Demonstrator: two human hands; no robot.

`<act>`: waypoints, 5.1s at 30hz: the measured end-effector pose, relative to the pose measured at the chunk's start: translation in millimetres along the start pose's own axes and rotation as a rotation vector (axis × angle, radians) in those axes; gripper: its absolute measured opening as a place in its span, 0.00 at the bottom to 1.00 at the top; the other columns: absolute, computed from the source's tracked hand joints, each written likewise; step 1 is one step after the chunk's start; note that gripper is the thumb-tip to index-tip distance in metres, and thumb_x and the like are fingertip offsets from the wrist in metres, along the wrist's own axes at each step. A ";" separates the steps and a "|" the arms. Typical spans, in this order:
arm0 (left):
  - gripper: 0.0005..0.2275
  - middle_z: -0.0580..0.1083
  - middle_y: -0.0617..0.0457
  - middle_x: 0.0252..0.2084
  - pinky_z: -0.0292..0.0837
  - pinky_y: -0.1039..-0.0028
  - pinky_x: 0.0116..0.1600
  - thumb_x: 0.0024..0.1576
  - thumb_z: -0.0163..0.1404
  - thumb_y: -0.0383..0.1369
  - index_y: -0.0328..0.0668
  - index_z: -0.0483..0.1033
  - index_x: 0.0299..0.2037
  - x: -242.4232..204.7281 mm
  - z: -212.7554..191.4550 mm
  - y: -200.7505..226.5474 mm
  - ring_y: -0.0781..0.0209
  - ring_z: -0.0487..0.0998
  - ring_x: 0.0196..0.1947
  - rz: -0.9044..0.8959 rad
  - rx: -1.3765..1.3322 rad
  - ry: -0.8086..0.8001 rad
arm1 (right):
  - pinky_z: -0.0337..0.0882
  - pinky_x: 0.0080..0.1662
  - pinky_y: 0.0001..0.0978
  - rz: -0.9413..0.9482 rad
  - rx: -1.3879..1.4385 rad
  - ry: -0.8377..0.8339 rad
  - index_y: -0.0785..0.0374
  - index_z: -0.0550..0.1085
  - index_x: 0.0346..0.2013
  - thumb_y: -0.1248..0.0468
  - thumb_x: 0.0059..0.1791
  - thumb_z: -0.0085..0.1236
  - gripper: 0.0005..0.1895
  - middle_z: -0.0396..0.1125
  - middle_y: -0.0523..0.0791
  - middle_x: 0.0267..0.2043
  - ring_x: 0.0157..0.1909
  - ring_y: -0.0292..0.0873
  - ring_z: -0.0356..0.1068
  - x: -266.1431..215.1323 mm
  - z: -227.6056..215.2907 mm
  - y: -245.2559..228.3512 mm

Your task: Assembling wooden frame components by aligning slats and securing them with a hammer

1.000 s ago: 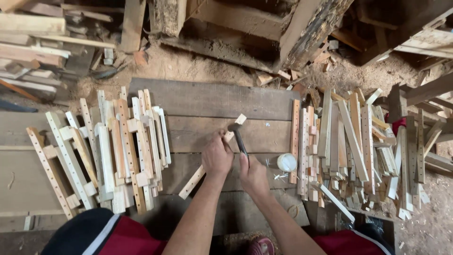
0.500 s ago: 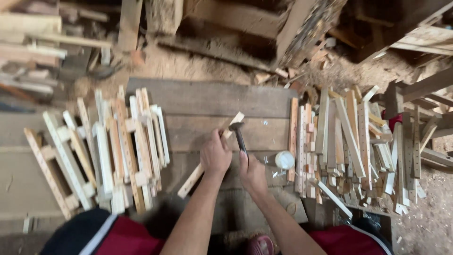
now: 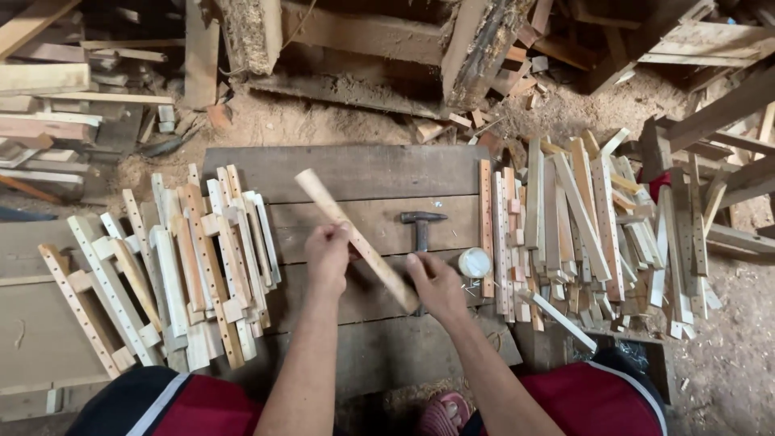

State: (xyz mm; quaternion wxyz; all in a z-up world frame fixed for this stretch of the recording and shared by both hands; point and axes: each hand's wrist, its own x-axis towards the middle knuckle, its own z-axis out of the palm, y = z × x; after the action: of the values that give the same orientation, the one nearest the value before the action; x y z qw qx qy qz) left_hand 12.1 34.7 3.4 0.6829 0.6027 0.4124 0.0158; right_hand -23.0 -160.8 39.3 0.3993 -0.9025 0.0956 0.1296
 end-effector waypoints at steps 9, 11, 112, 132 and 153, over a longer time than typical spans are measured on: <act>0.20 0.68 0.45 0.58 0.57 0.56 0.66 0.55 0.59 0.40 0.45 0.73 0.55 -92.4 -19.6 97.1 0.47 0.63 0.63 0.467 1.184 -0.261 | 0.63 0.21 0.25 0.308 0.677 -0.214 0.66 0.76 0.27 0.49 0.50 0.66 0.22 0.59 0.39 0.18 0.18 0.32 0.58 26.1 -33.3 6.4; 0.23 0.68 0.44 0.59 0.52 0.53 0.70 0.52 0.63 0.38 0.42 0.74 0.56 -101.9 -7.9 94.3 0.46 0.62 0.65 0.669 1.203 -0.285 | 0.61 0.20 0.23 0.284 0.715 -0.217 0.67 0.75 0.30 0.52 0.50 0.66 0.20 0.59 0.40 0.19 0.17 0.32 0.56 28.9 -45.8 1.3; 0.06 0.82 0.54 0.39 0.76 0.54 0.51 0.58 0.54 0.43 0.65 0.80 0.42 -18.4 -5.5 -20.6 0.43 0.80 0.47 0.478 0.691 -0.239 | 0.83 0.38 0.28 -0.134 0.714 -0.240 0.70 0.66 0.43 0.78 0.46 0.63 0.16 0.69 0.50 0.31 0.31 0.40 0.77 80.4 56.6 8.4; 0.08 0.81 0.52 0.39 0.79 0.56 0.47 0.63 0.42 0.37 0.68 0.72 0.47 -22.6 10.2 -39.5 0.46 0.83 0.42 0.654 0.863 -0.008 | 0.64 0.17 0.32 0.369 0.532 -0.098 0.64 0.76 0.34 0.51 0.51 0.56 0.17 0.64 0.47 0.19 0.14 0.38 0.60 36.3 -7.7 18.4; 0.08 0.80 0.56 0.37 0.79 0.64 0.44 0.62 0.46 0.43 0.63 0.78 0.44 -19.2 5.2 -47.8 0.54 0.82 0.41 0.888 0.742 0.047 | 0.71 0.34 0.54 -0.219 -0.059 0.096 0.58 0.74 0.34 0.47 0.57 0.43 0.20 0.72 0.55 0.25 0.35 0.63 0.76 -53.5 12.3 7.9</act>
State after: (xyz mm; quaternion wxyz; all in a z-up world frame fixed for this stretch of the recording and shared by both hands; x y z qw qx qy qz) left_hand -20.3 7.5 -26.5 0.3445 0.9165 0.1131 0.1687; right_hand -77.8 -153.1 42.5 0.3792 -0.9242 0.0115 0.0446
